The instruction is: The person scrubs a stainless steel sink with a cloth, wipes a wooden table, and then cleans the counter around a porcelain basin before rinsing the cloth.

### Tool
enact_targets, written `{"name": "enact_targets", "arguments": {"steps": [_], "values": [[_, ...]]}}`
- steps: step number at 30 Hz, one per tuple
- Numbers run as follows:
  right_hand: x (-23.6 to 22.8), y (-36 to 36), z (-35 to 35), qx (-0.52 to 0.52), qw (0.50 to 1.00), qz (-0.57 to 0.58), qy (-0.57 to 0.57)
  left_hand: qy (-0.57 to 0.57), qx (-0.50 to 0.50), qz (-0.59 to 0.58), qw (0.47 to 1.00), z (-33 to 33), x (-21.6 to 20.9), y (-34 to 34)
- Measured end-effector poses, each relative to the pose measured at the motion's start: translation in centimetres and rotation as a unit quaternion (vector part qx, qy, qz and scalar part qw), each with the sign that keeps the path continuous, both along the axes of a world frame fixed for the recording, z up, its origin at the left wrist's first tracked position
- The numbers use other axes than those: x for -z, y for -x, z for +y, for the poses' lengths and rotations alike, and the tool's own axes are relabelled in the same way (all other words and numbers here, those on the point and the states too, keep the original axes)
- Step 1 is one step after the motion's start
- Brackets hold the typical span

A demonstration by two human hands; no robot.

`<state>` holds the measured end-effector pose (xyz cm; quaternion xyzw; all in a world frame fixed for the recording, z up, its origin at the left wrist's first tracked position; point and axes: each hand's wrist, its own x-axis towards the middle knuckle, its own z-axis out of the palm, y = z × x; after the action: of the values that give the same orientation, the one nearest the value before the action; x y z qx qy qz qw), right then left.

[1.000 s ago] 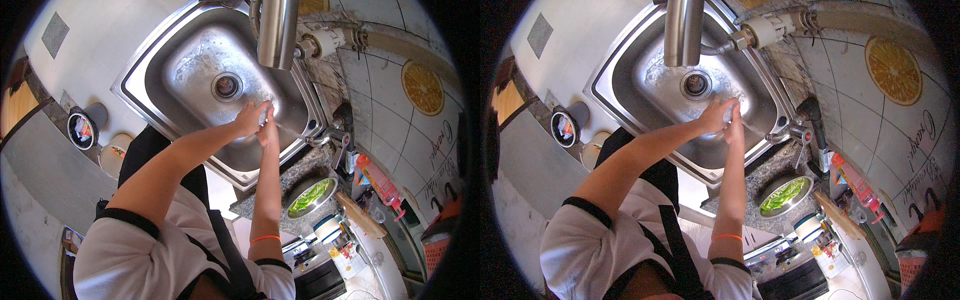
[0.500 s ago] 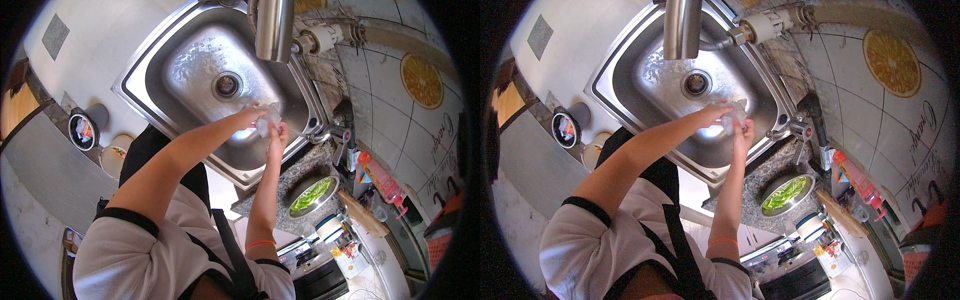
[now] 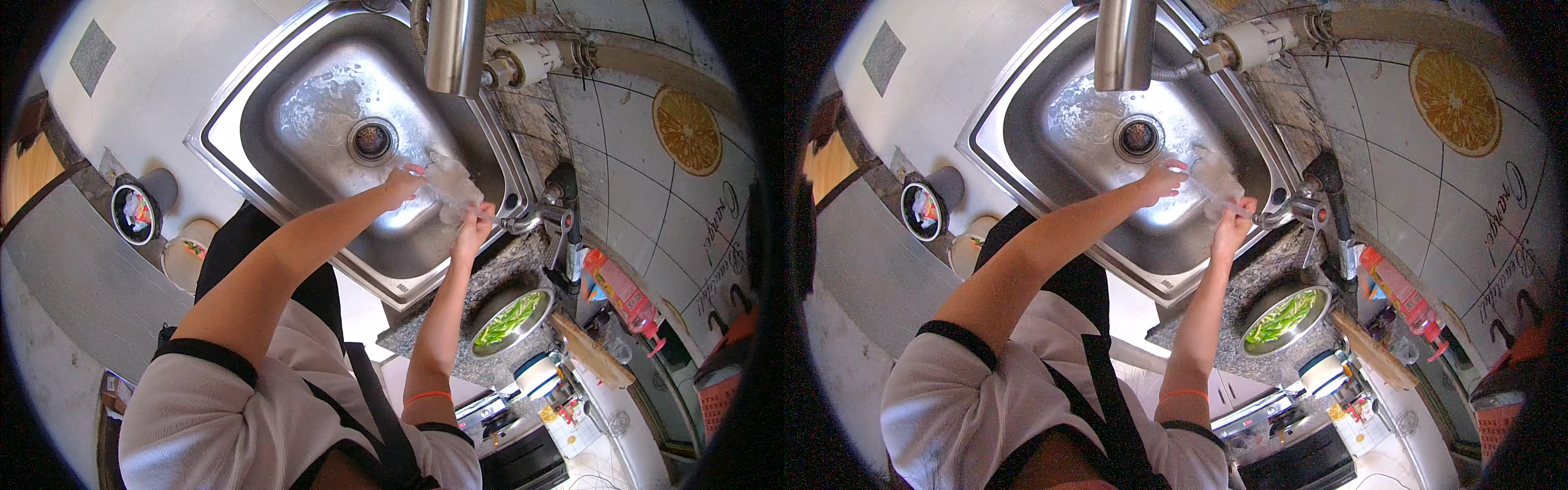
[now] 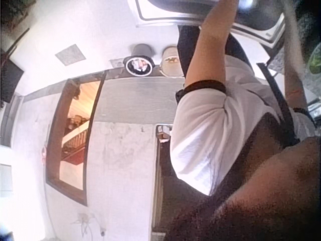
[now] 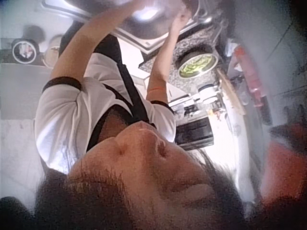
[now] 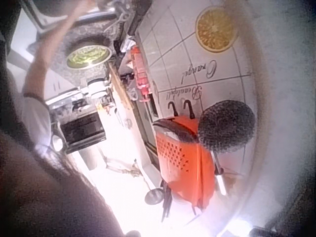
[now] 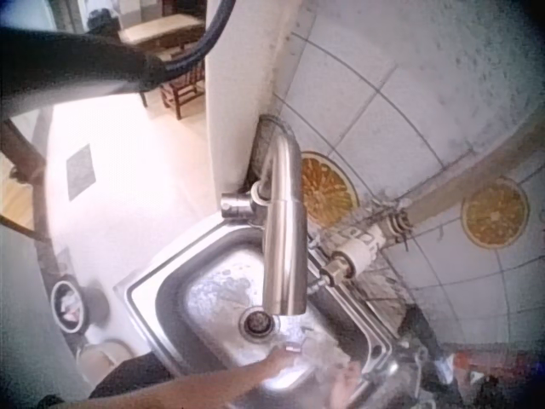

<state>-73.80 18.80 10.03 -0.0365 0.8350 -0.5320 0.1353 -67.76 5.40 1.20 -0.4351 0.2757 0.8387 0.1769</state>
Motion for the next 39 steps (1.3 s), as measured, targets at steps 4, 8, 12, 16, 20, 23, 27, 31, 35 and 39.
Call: {"name": "enact_targets", "arguments": {"steps": [4, 8, 12, 16, 20, 23, 27, 31, 35, 39], "values": [[-1.6, -0.2, -1.2, 0.095, 0.976, -0.145, 0.134, -0.061, 0.022, -0.029, 0.997, 0.0, -2.2, -0.2], [-1.9, -1.3, -1.8, 0.103, 0.925, -0.279, 0.235, -0.074, -0.002, 0.068, 0.995, 0.1, -3.5, -0.1], [-3.3, -3.4, -6.0, 0.078, 0.866, -0.431, 0.241, -0.416, -0.077, 0.288, 0.859, 1.6, 3.0, 0.4], [-0.1, -3.1, -4.9, -0.068, 0.959, -0.262, 0.079, -0.367, -0.123, 0.032, 0.921, -1.6, -4.8, 0.2], [3.5, -2.2, -5.8, -0.071, 0.977, 0.124, -0.160, -0.350, -0.173, 0.130, 0.911, 1.4, -4.6, 0.7], [3.9, -5.1, -6.8, 0.039, 0.987, -0.158, -0.016, -0.225, -0.105, 0.065, 0.967, 1.3, -2.4, 0.3], [3.5, -6.2, -7.0, 0.112, 0.953, -0.272, 0.074, -0.208, -0.062, 0.102, 0.971, 0.0, -6.7, -0.2], [6.8, -2.2, -3.3, 0.210, 0.912, -0.295, 0.193, -0.058, 0.118, 0.199, 0.971, 0.9, -6.6, -2.0], [4.7, 0.7, -5.2, 0.307, 0.944, -0.050, 0.107, 0.014, 0.171, 0.227, 0.959, -4.8, -6.5, -4.5], [13.9, 4.4, -4.0, 0.190, 0.976, 0.074, -0.074, 0.114, 0.152, 0.174, 0.966, -10.3, -5.8, -6.0]]}}
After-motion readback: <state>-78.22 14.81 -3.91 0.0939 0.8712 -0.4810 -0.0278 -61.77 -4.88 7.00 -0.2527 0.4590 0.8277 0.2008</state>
